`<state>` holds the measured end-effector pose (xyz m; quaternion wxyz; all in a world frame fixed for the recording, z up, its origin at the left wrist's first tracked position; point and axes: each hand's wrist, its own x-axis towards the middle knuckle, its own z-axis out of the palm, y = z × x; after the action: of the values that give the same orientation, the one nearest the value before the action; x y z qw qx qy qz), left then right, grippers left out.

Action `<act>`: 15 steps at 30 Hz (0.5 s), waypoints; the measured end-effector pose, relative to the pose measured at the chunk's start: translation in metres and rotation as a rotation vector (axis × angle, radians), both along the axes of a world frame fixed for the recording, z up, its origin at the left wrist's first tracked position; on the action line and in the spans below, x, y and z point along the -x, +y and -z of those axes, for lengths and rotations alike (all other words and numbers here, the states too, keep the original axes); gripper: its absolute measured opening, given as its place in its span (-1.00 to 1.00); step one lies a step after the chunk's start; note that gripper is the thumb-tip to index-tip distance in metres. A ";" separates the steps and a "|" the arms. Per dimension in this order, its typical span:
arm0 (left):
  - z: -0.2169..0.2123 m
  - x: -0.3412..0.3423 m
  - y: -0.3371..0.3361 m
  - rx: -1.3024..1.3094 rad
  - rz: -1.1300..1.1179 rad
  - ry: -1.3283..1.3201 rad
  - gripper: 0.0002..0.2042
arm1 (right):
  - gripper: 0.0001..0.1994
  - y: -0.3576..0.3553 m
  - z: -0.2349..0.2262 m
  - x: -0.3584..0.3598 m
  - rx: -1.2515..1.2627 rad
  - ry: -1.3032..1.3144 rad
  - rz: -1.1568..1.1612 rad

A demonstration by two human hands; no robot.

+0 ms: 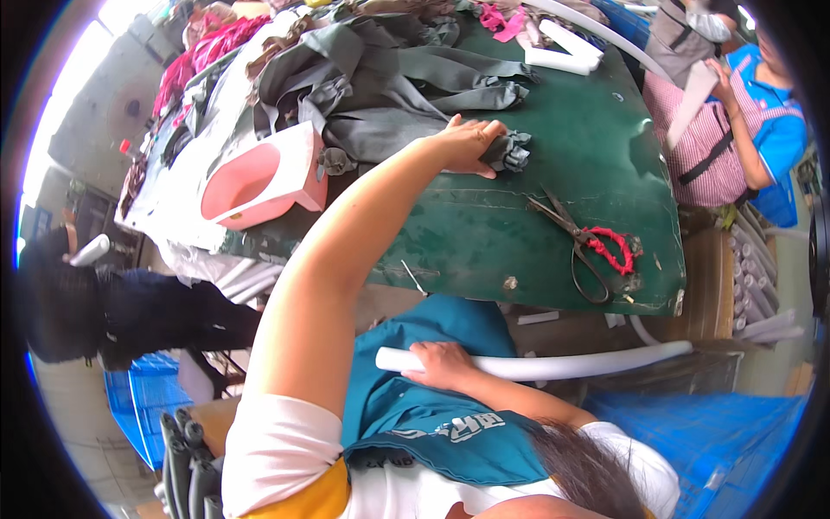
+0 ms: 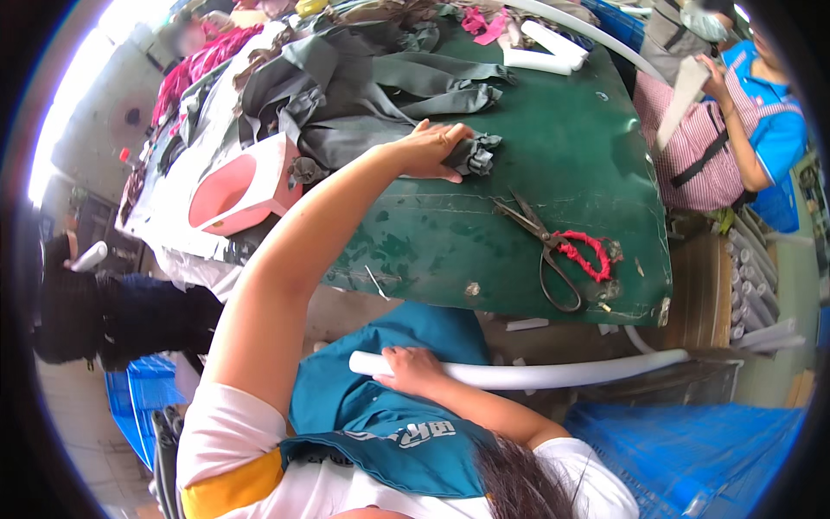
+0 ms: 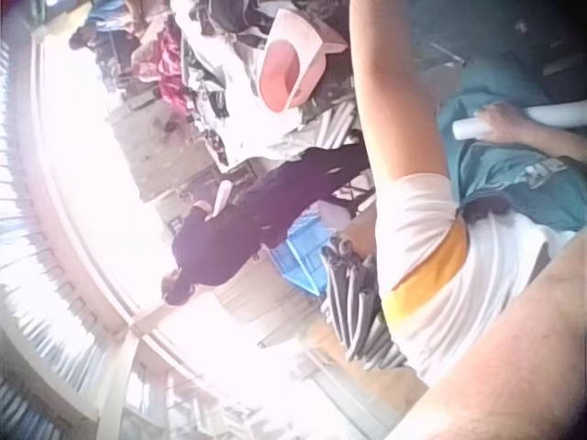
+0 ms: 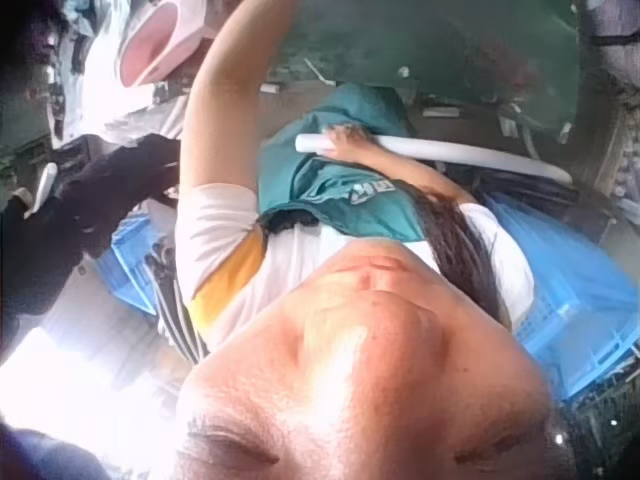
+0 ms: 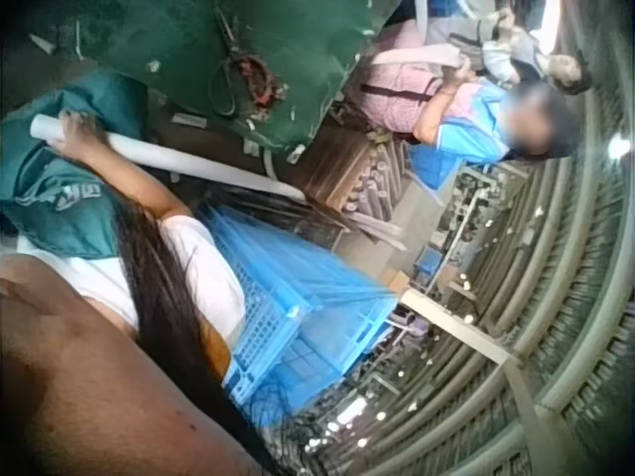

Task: The person slides gray fabric sleeves over white PVC pipes, trims the excess fabric with scissors, and places the finished pieces into a blue crate. The person repeats this process for multiple pipes.

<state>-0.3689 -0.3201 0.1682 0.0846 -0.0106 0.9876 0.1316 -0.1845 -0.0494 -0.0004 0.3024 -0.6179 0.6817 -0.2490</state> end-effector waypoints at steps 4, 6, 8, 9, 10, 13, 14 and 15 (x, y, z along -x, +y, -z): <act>0.013 -0.003 -0.025 0.025 -0.017 -0.090 -0.57 | -0.57 0.001 -0.007 0.007 0.033 -0.045 0.012; -0.026 -0.008 -0.025 0.189 0.030 -0.142 -0.78 | -0.58 -0.003 -0.012 0.010 0.005 -0.060 0.038; -0.041 -0.015 -0.093 0.477 0.328 0.355 -0.85 | -0.58 -0.003 -0.015 0.005 -0.014 -0.049 0.017; -0.080 -0.026 -0.108 0.262 0.137 0.368 -0.87 | -0.58 -0.004 -0.013 0.006 -0.022 -0.049 0.017; -0.112 -0.042 -0.120 0.141 -0.256 0.369 -0.86 | -0.57 -0.004 -0.012 0.006 -0.038 -0.040 0.012; -0.205 -0.117 -0.166 0.091 -0.790 0.897 -0.80 | -0.55 -0.007 -0.010 0.002 -0.036 -0.026 -0.017; -0.230 -0.149 -0.175 0.203 -0.787 1.068 -0.80 | -0.56 -0.006 -0.011 0.000 -0.019 -0.027 -0.028; -0.253 -0.177 -0.182 0.318 -0.775 1.194 -0.80 | -0.56 -0.006 -0.010 0.000 -0.003 -0.031 -0.032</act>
<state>-0.1915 -0.5025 0.4216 -0.5237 -0.2981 0.7980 -0.0098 -0.1846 -0.0557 0.0096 0.3176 -0.6245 0.6674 -0.2526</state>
